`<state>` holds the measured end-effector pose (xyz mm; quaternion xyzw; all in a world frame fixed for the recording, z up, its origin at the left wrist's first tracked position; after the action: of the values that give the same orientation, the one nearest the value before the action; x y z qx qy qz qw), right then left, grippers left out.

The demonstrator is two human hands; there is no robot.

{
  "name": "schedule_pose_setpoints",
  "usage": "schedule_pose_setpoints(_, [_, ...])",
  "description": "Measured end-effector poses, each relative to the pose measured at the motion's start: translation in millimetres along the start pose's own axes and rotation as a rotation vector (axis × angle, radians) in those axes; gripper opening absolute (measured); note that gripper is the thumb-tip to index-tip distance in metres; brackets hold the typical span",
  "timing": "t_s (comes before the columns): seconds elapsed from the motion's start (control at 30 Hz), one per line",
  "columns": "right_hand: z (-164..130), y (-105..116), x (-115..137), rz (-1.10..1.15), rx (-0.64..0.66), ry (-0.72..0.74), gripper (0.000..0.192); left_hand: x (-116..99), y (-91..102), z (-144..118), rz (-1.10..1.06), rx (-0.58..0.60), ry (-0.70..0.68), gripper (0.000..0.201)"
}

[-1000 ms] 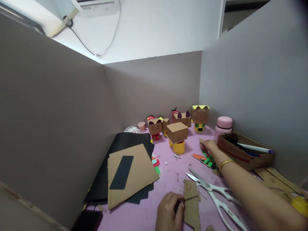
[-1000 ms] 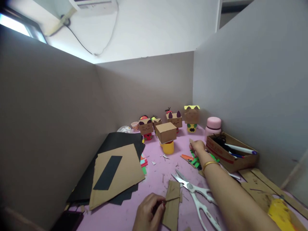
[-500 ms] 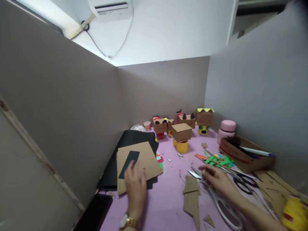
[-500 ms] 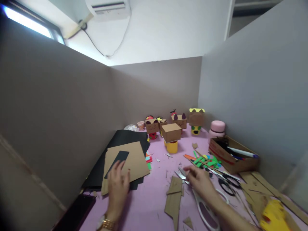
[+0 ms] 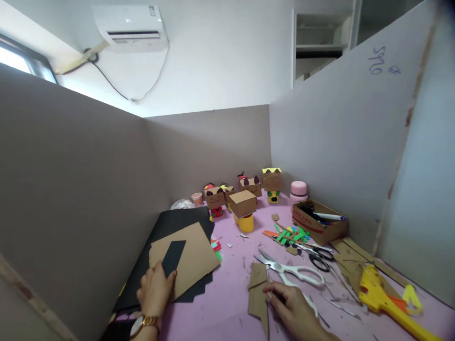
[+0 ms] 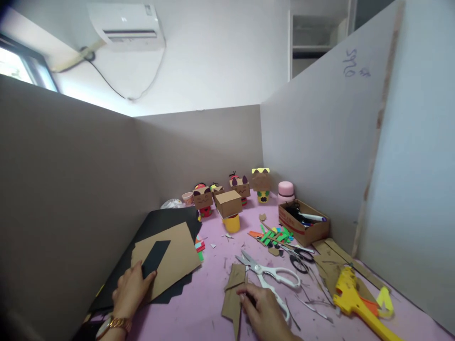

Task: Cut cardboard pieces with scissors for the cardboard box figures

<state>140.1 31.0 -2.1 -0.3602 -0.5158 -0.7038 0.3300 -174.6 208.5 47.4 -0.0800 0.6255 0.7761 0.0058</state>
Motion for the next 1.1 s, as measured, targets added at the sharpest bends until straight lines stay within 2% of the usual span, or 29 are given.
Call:
schedule_pose_setpoints(0.1, [-2.9, -5.1, -3.2, -0.02, 0.033, 0.018, 0.036, 4.0, -4.2, 6.5, 0.003, 0.076, 0.035, 0.043])
schedule_pose_setpoints(0.23, [-5.6, -10.9, -12.9, -0.011, 0.098, 0.0, 0.043, 13.4, -8.6, 10.2, 0.025, 0.16, 0.146, 0.045])
schedule_pose_setpoints(0.4, [-8.7, -13.3, -18.7, -0.07, 0.144, 0.017, 0.044, 19.8, -11.1, 8.4, 0.025, 0.228, 0.17, 0.04])
schedule_pose_setpoints(0.53, [-9.8, -11.7, -17.7, -0.077, 0.14, 0.034, 0.044, 14.8, -4.6, -1.6, 0.005, 0.151, 0.141, 0.041])
schedule_pose_setpoints(0.63, [-9.9, -11.9, -18.2, -0.084, 0.143, 0.043, 0.045, 3.3, 1.4, -13.1, -0.018, 0.041, 0.077, 0.055])
schedule_pose_setpoints(0.73, [-9.9, -12.0, -21.7, -0.085, 0.147, 0.03, 0.046, 1.9, 1.4, -23.8, -0.05, -0.01, 0.091, 0.069])
schedule_pose_setpoints(0.87, [-9.7, -10.9, -22.1, -0.055, 0.147, 0.036, 0.041, 11.2, -0.2, -27.8, -0.133, -0.019, 0.144, 0.072])
schedule_pose_setpoints(1.03, [-10.6, -9.4, -17.9, -0.062, 0.133, 0.045, 0.041, 31.8, -5.5, -16.0, -0.318, -0.016, 0.221, 0.08])
schedule_pose_setpoints(1.1, [-11.3, -9.1, -16.4, -0.073, 0.13, 0.04, 0.043, 43.0, -10.4, -11.0, -0.411, -0.018, 0.26, 0.075])
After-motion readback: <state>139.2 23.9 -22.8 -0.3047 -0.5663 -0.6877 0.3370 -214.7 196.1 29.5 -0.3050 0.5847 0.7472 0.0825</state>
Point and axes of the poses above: each hand's wrist, its own z-axis towards the middle knuckle, its own y-axis out of the back of the hand, x = y × z, the point moved 9 cm from there along z, towards the middle knuckle, and after that the axes turned 2 degrees about x, right-handed, at the moved point
